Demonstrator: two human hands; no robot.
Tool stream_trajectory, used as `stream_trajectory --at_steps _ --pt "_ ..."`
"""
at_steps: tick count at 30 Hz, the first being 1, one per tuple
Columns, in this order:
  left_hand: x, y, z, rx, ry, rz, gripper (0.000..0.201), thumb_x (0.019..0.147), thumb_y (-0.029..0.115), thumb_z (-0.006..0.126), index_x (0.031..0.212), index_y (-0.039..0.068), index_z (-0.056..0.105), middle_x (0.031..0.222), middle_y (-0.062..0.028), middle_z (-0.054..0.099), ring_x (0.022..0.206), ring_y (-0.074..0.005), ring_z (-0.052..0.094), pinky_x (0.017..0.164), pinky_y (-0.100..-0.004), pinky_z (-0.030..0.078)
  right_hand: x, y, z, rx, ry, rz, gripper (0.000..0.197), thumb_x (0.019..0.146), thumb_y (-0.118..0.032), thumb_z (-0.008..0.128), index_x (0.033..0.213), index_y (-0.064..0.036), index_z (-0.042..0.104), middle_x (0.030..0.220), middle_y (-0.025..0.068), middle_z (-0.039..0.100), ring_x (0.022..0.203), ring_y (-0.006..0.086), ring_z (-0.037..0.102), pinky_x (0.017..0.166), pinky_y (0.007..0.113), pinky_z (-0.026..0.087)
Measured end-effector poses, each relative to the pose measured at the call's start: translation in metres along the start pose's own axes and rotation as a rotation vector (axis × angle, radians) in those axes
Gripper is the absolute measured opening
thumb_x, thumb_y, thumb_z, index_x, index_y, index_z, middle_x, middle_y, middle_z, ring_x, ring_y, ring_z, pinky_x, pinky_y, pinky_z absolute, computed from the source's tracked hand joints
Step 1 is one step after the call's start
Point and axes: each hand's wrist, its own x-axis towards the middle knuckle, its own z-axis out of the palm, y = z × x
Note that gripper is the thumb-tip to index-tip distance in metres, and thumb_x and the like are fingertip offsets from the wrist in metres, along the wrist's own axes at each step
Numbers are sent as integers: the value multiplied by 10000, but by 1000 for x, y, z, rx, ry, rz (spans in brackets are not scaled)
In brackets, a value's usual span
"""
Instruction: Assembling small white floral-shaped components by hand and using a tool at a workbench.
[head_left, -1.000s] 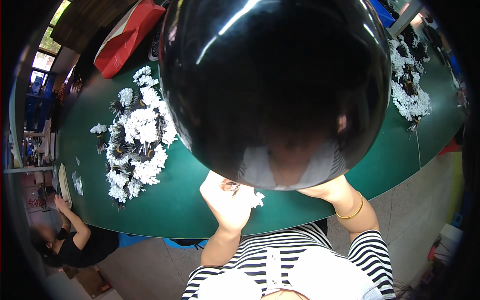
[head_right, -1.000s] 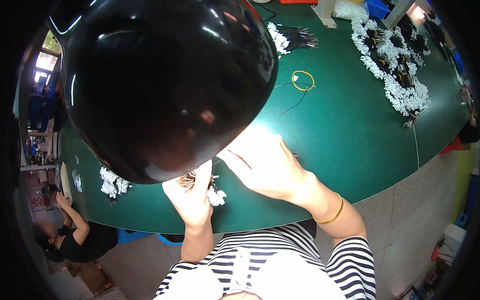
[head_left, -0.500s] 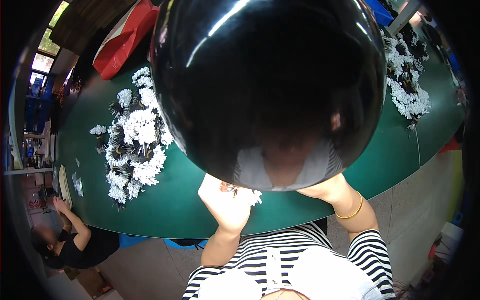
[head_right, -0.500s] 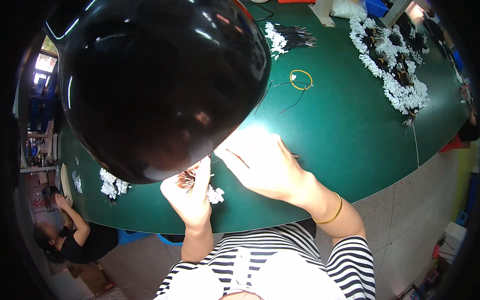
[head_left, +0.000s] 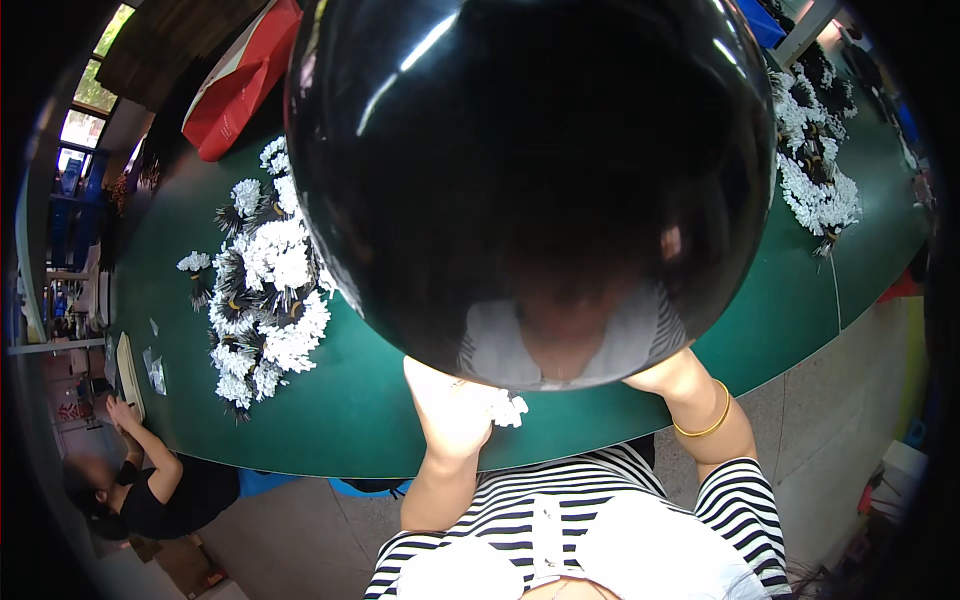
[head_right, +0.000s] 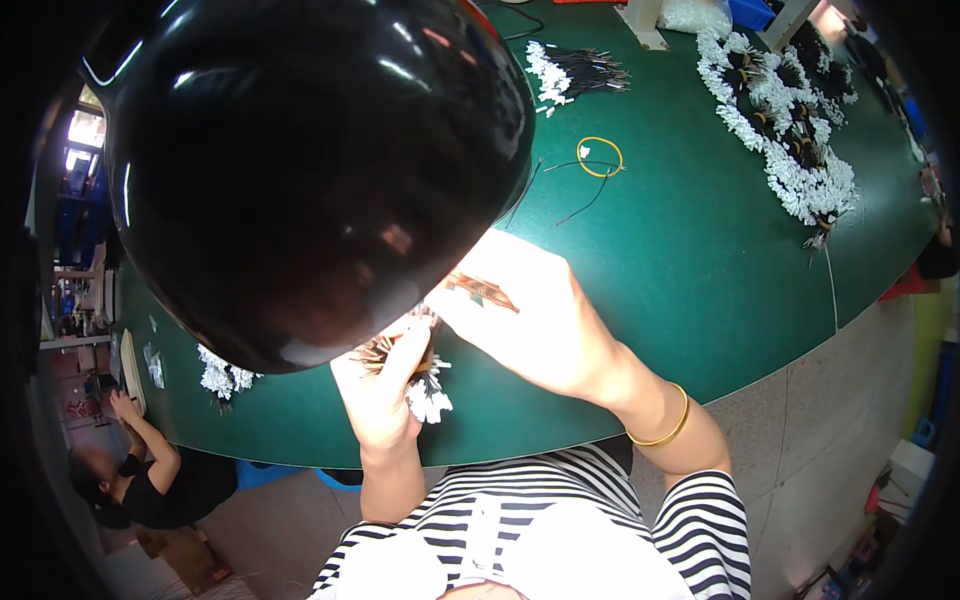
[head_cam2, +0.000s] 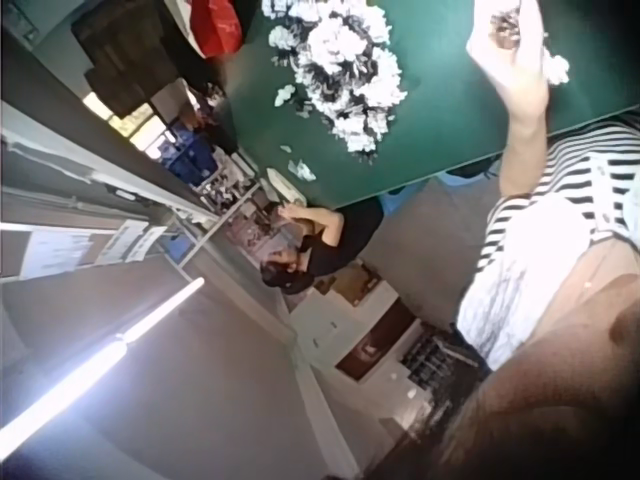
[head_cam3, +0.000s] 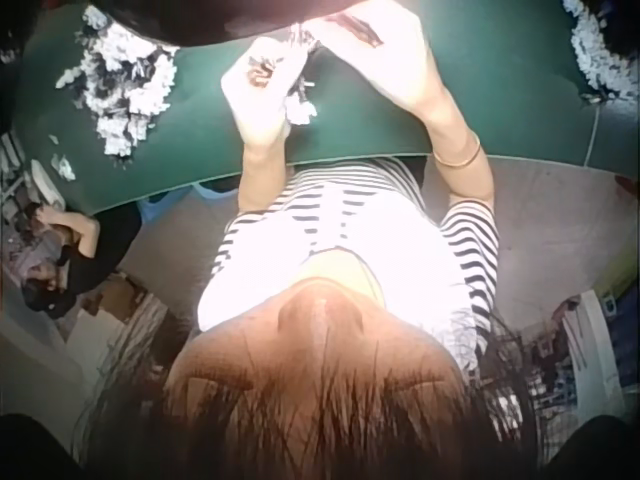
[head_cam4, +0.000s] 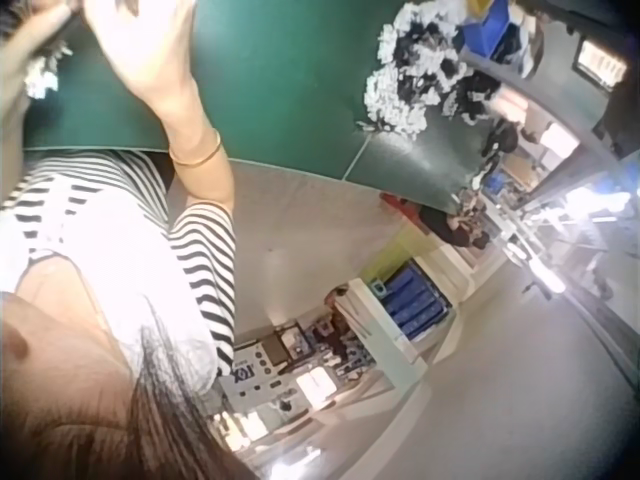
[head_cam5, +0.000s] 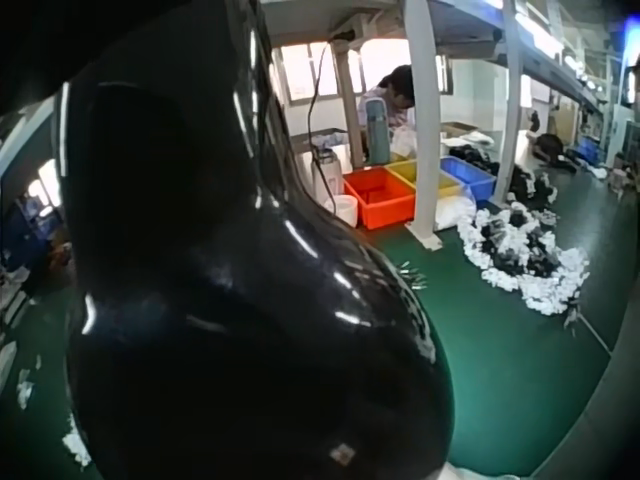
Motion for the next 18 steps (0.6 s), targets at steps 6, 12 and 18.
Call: stream_trajectory --at_steps 6,12,18 --pt "2 -5 0 -140 -113 -131 208 741 -122 565 939 -59 565 822 -116 615 620 -104 554 552 -192 428 -3 19 -5 250 -198 200 132 795 -78 627 855 33 589 788 63 615 695 96 569 639 231 465" --pt "1 -6 -4 -25 -226 34 237 741 -123 561 968 -57 540 888 -135 611 704 -117 576 603 -199 451 -5 27 6 264 -191 200 161 811 -109 615 876 35 583 820 76 618 740 103 577 691 242 464" --pt "5 -6 -9 -166 -207 41 258 724 -127 571 973 -69 533 891 -143 612 754 -173 624 650 -241 517 -4 9 -8 -680 -230 -206 165 768 -47 612 900 42 568 818 125 598 670 218 597 604 292 486"
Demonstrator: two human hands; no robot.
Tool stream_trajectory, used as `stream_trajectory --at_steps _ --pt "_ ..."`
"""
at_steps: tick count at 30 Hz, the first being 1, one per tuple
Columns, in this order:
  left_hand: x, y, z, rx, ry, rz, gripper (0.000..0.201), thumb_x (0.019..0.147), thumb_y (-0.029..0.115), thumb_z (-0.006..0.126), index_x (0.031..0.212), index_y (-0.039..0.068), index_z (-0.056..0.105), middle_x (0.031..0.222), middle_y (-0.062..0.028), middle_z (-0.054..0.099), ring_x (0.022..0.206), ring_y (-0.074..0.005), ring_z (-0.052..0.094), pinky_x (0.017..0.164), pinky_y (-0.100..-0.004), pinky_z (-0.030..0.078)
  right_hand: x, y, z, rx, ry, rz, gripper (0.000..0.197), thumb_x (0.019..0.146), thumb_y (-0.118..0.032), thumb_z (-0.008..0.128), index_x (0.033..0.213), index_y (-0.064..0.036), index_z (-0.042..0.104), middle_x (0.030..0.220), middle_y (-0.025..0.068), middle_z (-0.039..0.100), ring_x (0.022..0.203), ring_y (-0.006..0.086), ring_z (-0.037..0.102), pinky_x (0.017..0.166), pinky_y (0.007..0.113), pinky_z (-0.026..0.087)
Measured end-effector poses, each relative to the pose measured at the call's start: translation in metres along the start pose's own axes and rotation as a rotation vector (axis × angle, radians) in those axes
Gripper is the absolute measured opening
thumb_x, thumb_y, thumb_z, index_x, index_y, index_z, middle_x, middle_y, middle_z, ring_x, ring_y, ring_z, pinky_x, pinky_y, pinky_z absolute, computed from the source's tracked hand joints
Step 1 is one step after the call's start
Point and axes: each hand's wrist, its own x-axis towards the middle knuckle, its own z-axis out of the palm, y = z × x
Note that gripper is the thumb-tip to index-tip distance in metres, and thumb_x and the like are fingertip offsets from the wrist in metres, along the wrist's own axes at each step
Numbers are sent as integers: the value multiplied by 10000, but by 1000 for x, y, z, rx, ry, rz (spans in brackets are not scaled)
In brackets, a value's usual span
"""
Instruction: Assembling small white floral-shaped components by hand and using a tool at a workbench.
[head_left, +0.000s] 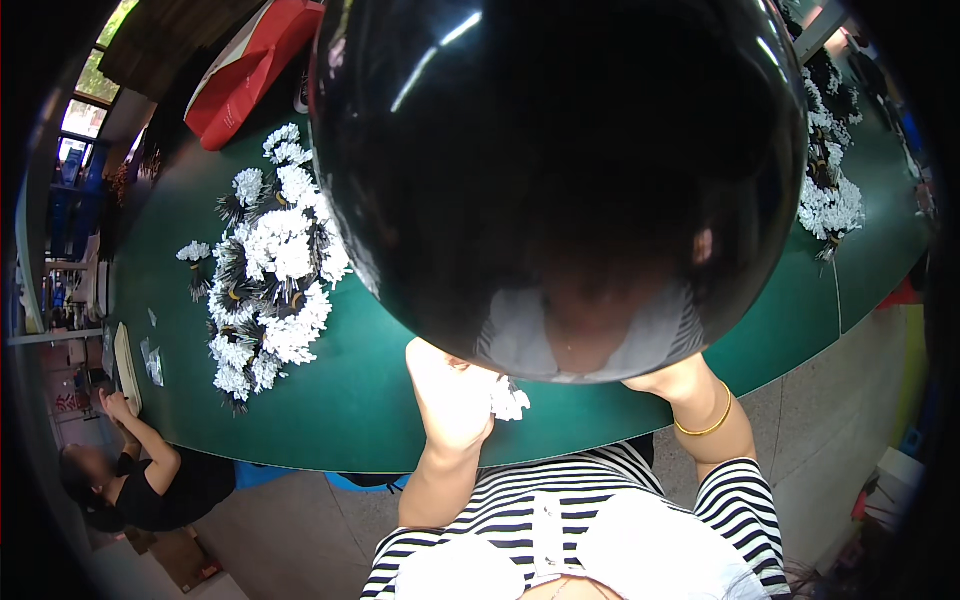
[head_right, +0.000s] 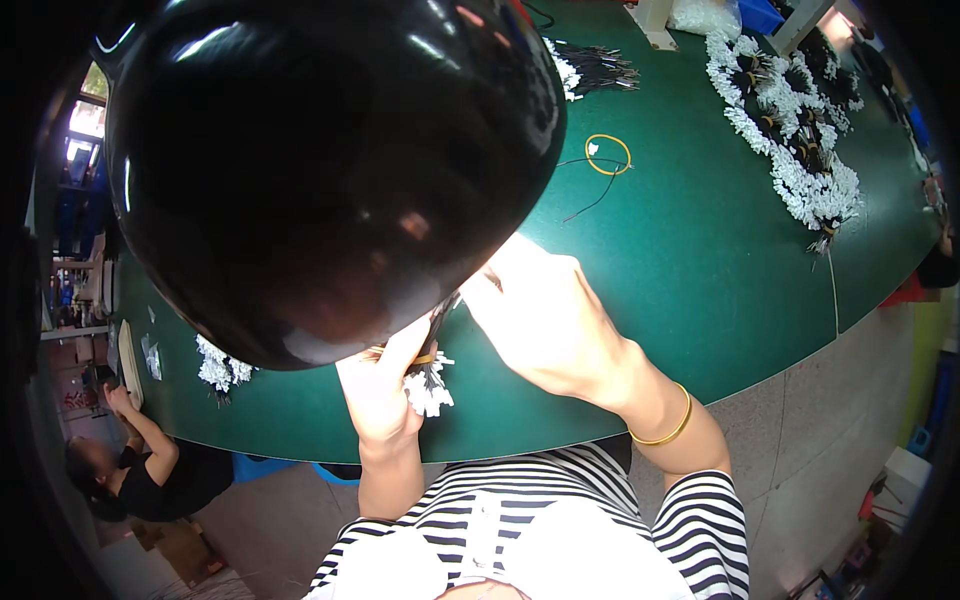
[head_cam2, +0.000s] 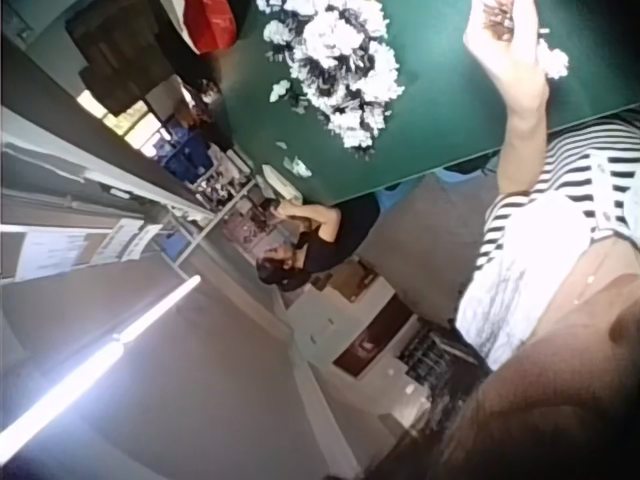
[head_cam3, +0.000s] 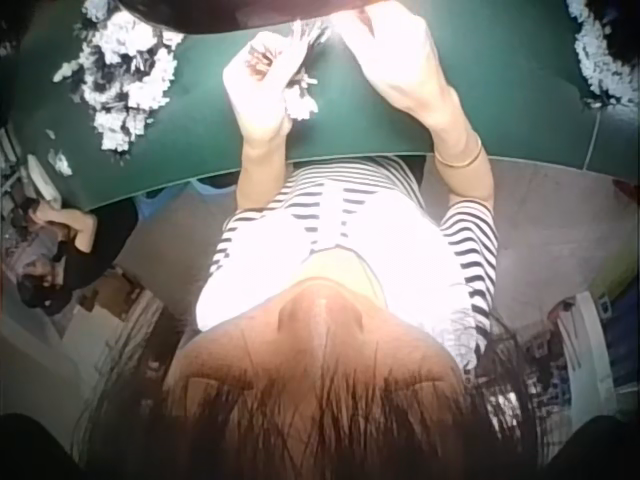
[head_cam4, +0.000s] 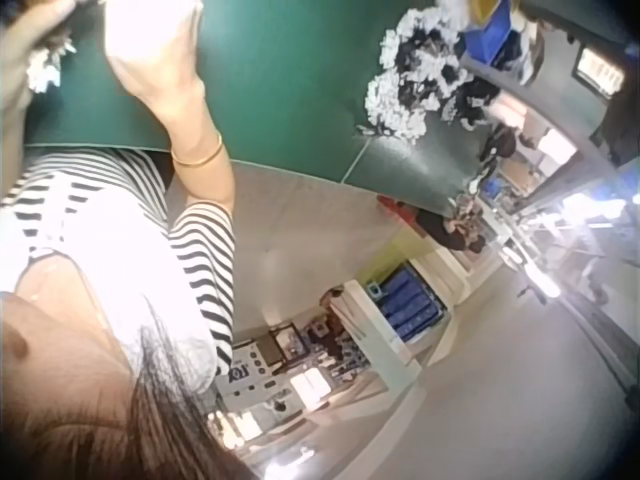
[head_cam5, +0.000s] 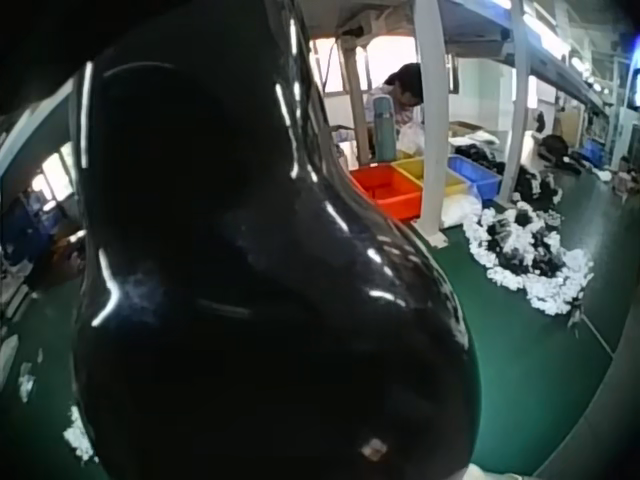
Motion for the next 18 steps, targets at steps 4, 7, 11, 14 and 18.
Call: stream_trajectory --at_steps 4,7,11,14,18 --pt "-3 -1 4 31 197 -63 275 722 -119 580 990 -73 537 882 -142 615 704 -165 628 604 -233 527 0 5 16 352 122 20 118 746 -45 615 834 30 591 758 136 600 622 268 587 573 318 491" --pt "-2 0 8 64 263 -104 264 731 -111 579 989 -70 544 877 -139 616 690 -147 624 592 -216 523 -1 3 15 369 181 27 88 747 -55 615 792 20 605 737 128 610 629 265 590 589 320 493" --pt "-4 3 7 48 187 -66 227 745 -102 577 967 -58 554 870 -127 617 682 -136 620 586 -204 514 -1 5 18 306 136 -32 82 747 -60 605 788 10 615 759 120 622 681 256 594 628 323 493" --pt "0 0 7 137 322 -78 222 749 -105 574 965 -56 553 872 -120 616 718 -141 619 635 -214 509 -2 7 22 271 119 -55 86 747 -59 595 800 4 621 786 113 627 717 247 595 657 323 489" --pt "-1 6 17 49 209 7 214 749 -121 563 954 -62 549 871 -114 609 771 -155 605 731 -249 490 -3 11 25 257 179 -144 89 744 -47 590 809 3 624 803 105 628 715 242 593 657 318 487"
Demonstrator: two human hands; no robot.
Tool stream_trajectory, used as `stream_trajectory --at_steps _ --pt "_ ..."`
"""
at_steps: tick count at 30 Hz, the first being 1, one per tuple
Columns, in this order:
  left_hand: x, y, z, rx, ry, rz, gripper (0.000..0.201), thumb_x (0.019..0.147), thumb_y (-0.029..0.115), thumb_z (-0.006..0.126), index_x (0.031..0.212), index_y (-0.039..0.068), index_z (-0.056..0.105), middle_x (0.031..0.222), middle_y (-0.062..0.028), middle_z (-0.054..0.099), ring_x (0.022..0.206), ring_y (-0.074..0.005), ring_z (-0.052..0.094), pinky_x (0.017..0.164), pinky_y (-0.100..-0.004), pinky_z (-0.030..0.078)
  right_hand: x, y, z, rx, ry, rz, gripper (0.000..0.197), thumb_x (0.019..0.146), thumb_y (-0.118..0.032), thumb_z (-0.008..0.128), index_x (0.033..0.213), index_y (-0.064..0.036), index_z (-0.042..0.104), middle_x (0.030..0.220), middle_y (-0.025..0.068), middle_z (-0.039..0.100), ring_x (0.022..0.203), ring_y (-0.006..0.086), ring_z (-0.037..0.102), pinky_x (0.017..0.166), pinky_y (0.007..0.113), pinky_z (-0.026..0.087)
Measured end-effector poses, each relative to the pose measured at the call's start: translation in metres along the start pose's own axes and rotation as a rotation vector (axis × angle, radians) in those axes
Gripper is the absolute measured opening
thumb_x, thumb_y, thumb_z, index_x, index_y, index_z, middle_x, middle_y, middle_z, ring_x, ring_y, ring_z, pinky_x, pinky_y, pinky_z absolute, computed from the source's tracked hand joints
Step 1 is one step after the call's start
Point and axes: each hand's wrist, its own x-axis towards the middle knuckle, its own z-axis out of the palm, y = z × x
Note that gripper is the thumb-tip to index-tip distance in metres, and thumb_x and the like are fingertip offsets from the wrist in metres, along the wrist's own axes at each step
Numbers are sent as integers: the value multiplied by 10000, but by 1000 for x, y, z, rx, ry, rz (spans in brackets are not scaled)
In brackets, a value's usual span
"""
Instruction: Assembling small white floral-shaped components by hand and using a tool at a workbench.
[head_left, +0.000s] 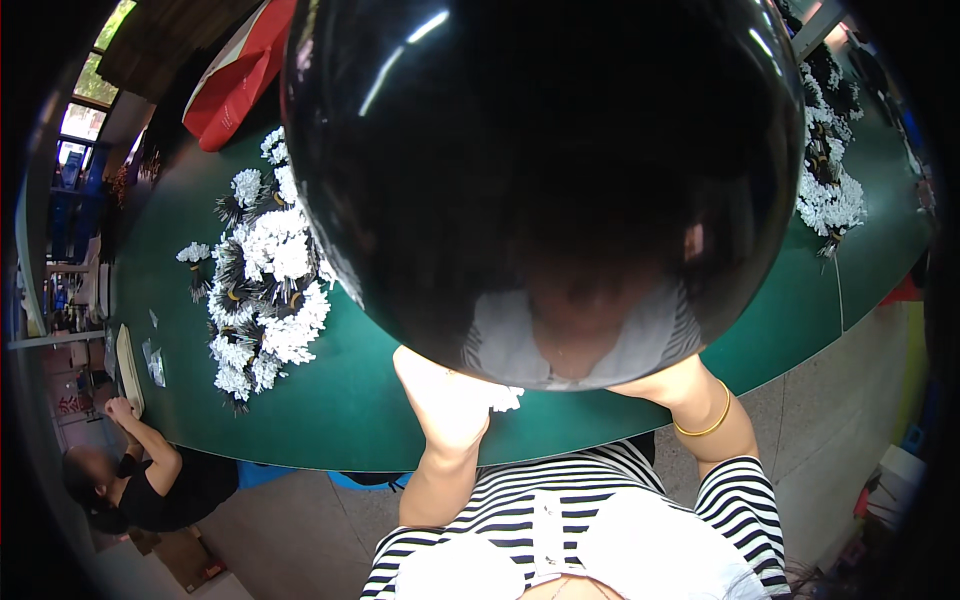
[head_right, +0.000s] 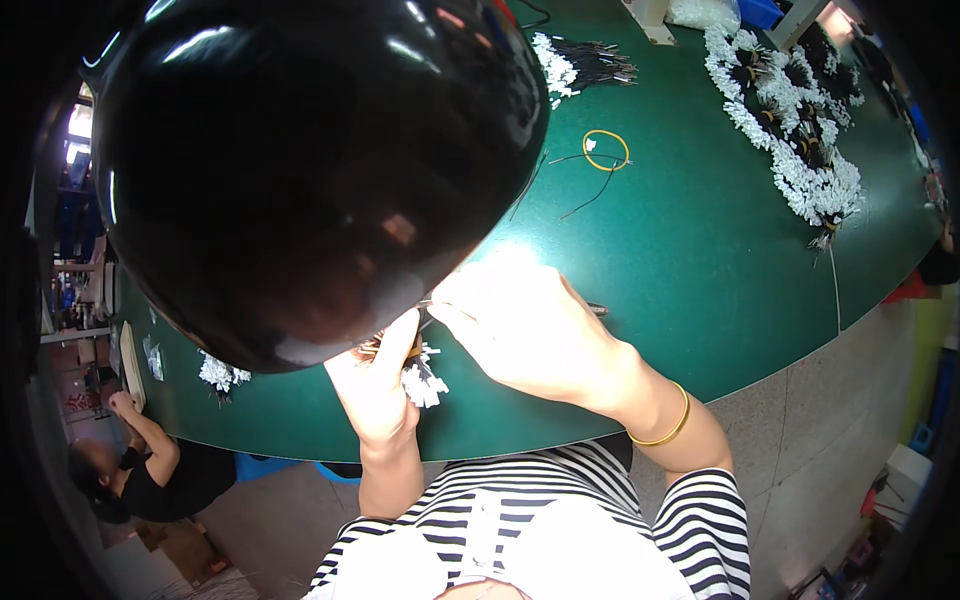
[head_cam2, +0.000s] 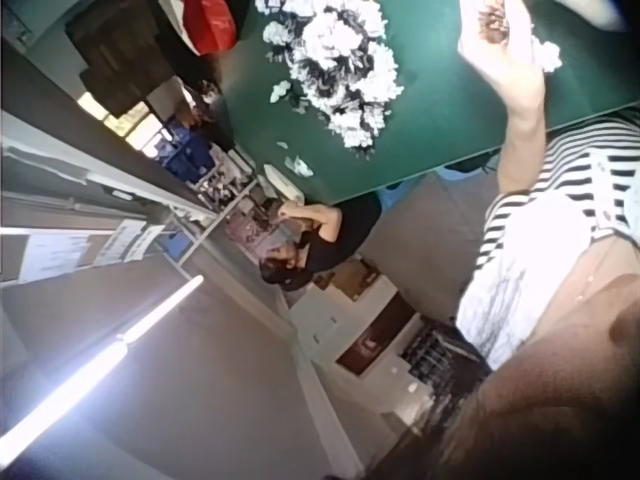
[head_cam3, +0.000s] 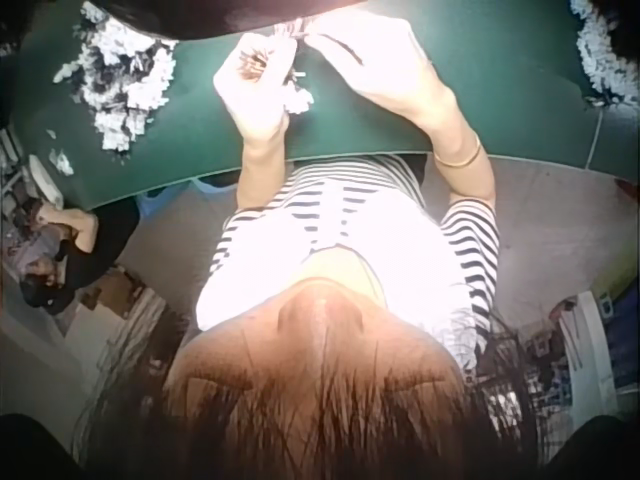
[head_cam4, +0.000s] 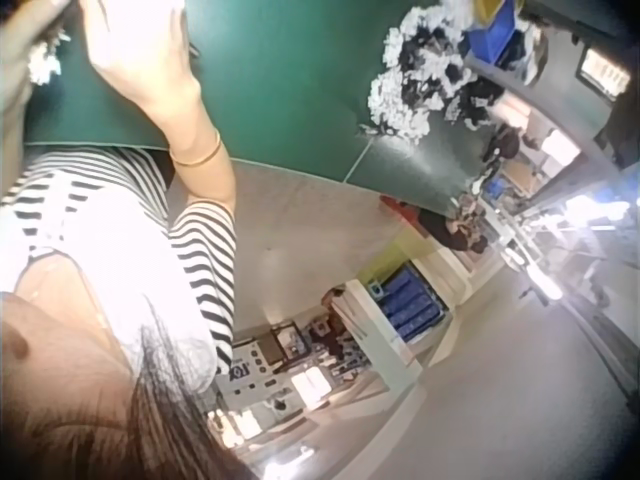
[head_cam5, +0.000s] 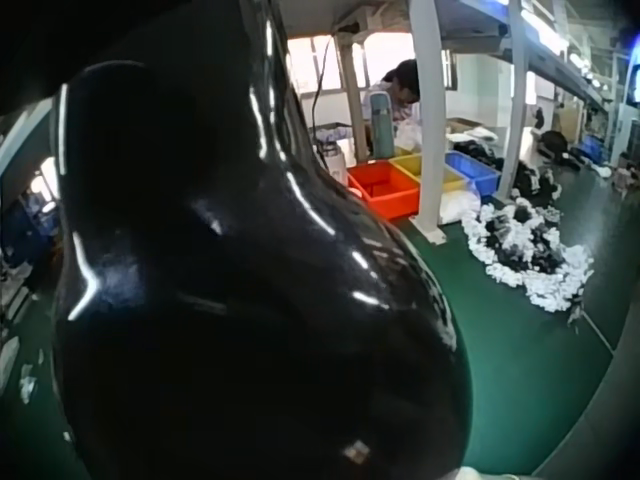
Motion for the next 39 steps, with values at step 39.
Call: stream_trajectory --at_steps 39 --pt "3 -9 -13 -18 84 -119 121 763 -78 526 849 -109 605 807 -162 621 618 -176 597 512 -241 482 6 -7 -1 61 -5 79 77 756 -66 598 791 -1 618 755 105 627 672 260 600 639 335 487"
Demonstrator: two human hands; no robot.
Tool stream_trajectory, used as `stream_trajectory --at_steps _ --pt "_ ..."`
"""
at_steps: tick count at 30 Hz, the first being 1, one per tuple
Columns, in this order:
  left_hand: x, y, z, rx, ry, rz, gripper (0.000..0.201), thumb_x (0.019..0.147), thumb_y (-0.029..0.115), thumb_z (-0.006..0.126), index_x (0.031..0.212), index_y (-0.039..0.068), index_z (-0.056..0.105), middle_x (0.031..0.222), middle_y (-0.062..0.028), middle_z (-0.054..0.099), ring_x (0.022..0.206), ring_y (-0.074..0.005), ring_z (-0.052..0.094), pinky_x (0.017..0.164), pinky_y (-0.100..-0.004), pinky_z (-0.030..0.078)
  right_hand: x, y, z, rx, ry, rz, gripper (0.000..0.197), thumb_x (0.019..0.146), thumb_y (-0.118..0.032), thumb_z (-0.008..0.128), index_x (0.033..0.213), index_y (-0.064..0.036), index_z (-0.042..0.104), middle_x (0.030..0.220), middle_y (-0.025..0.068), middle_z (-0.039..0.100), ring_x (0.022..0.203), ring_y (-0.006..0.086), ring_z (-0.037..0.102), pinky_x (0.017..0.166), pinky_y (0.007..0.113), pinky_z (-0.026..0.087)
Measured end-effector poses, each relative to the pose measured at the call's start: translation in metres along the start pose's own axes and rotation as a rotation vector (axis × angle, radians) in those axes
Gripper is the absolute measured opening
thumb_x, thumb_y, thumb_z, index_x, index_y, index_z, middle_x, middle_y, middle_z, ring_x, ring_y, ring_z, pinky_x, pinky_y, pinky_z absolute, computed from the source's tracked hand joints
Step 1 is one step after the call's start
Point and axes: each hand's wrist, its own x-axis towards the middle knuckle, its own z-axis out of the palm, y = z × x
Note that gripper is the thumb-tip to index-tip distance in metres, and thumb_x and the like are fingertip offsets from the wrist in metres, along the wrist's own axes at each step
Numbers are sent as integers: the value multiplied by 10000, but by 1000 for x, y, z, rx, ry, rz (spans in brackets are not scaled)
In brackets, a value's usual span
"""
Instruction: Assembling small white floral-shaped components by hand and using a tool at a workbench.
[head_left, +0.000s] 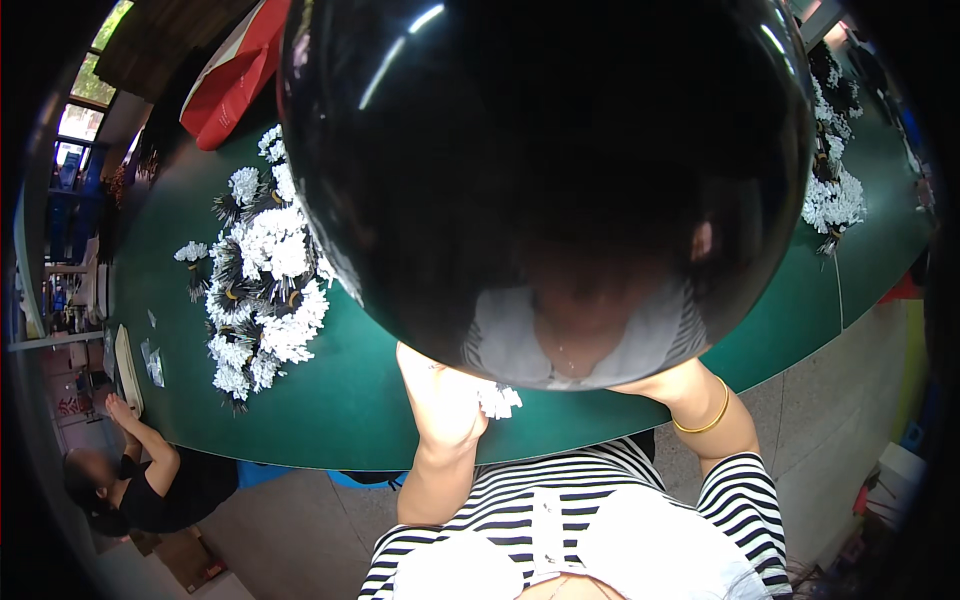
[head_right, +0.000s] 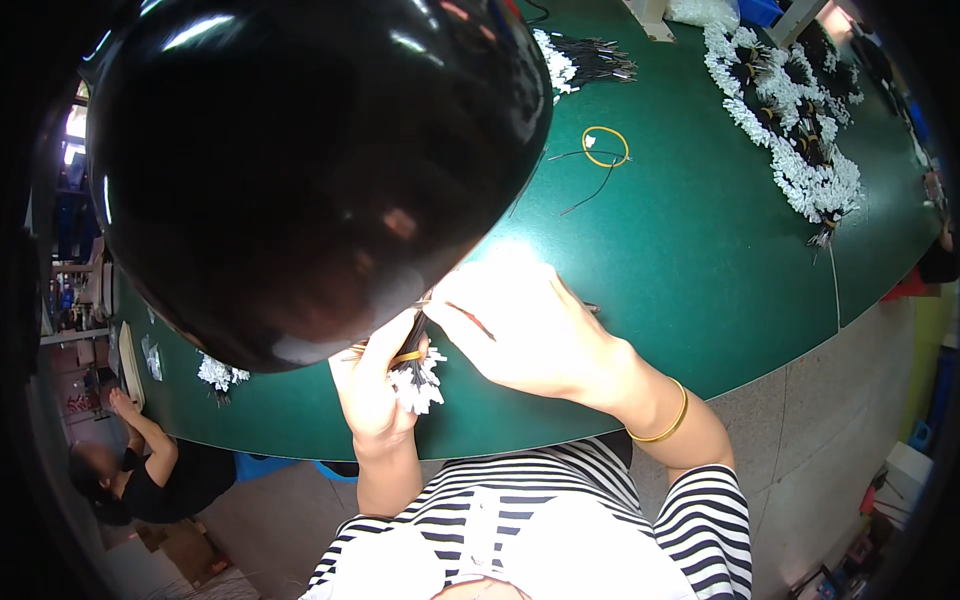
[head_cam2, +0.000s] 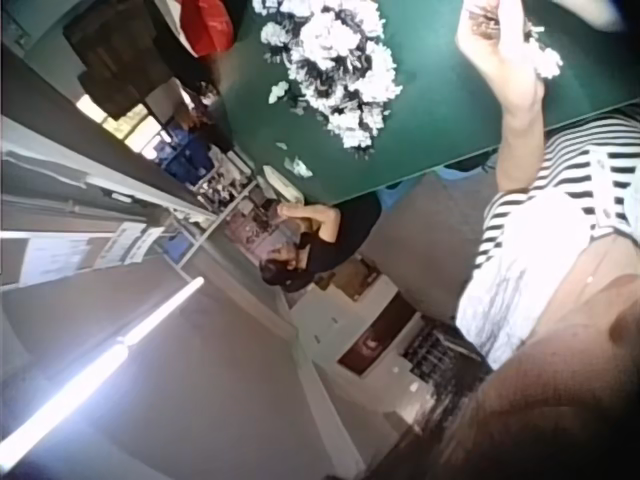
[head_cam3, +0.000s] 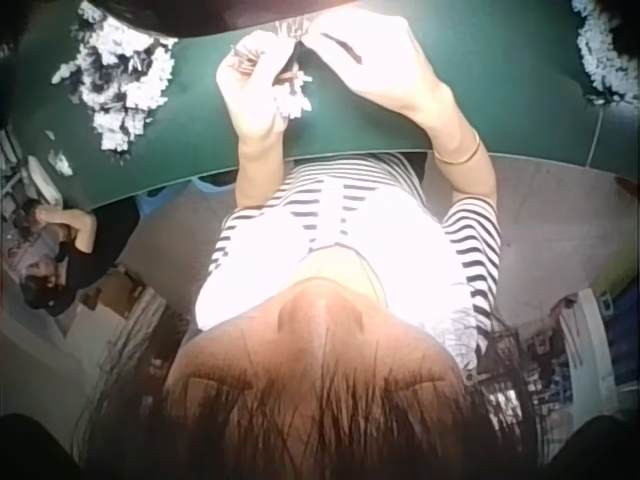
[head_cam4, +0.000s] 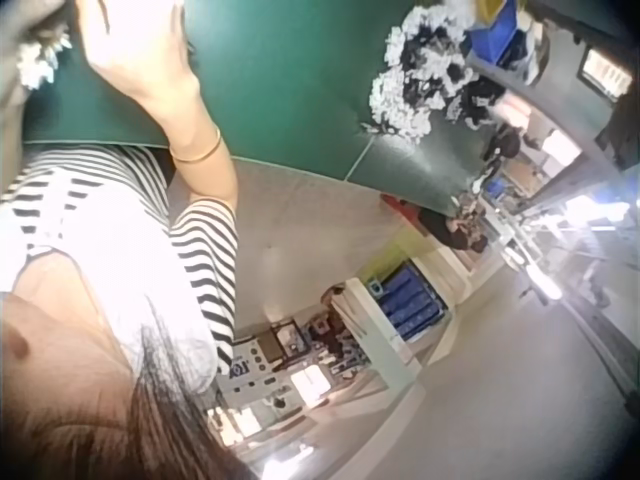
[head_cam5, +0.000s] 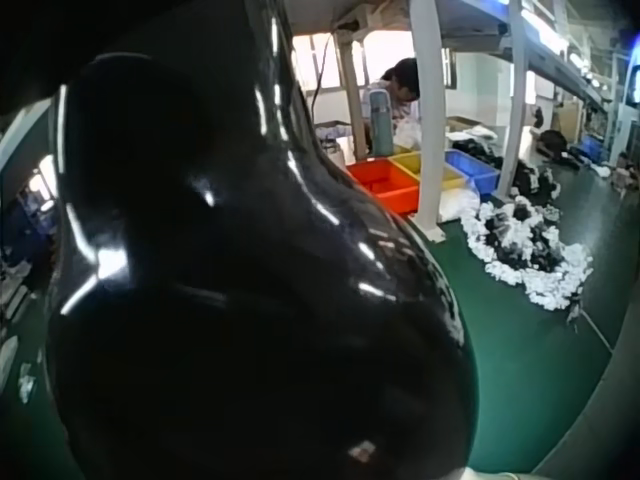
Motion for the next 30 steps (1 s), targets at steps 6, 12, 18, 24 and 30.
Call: stream_trajectory --at_steps 6,12,18,24,30 --pt "-2 -2 1 14 51 0 135 765 -71 518 857 -118 606 815 -169 618 617 -185 591 524 -249 481 -2 -3 0 146 40 225 81 737 -68 608 787 -5 616 753 98 626 673 264 589 665 344 470" --pt "0 8 8 -91 18 -166 130 769 -46 513 839 -106 604 797 -163 612 578 -172 562 492 -249 457 -6 5 5 54 57 127 74 738 -72 606 783 -14 617 731 93 620 604 259 575 625 345 458" --pt "2 14 12 -128 -76 -205 98 771 -32 497 791 -86 576 737 -145 585 560 -183 545 488 -252 449 -1 0 -4 -25 -130 74 70 750 -80 585 764 -15 607 646 94 583 577 243 558 579 335 439" --pt "1 13 10 -152 21 -265 41 778 -26 476 774 -51 508 728 -137 528 541 -204 519 474 -256 424 2 -5 -8 120 -79 111 56 749 -62 578 746 -8 591 578 92 530 515 236 529 512 322 433" --pt "7 19 13 -226 -131 -331 117 784 -13 456 670 -19 428 632 -106 424 487 -222 454 447 -281 385 3 -2 -5 4 -54 76 50 749 -56 578 746 -7 587 576 97 521 502 239 518 498 319 433"
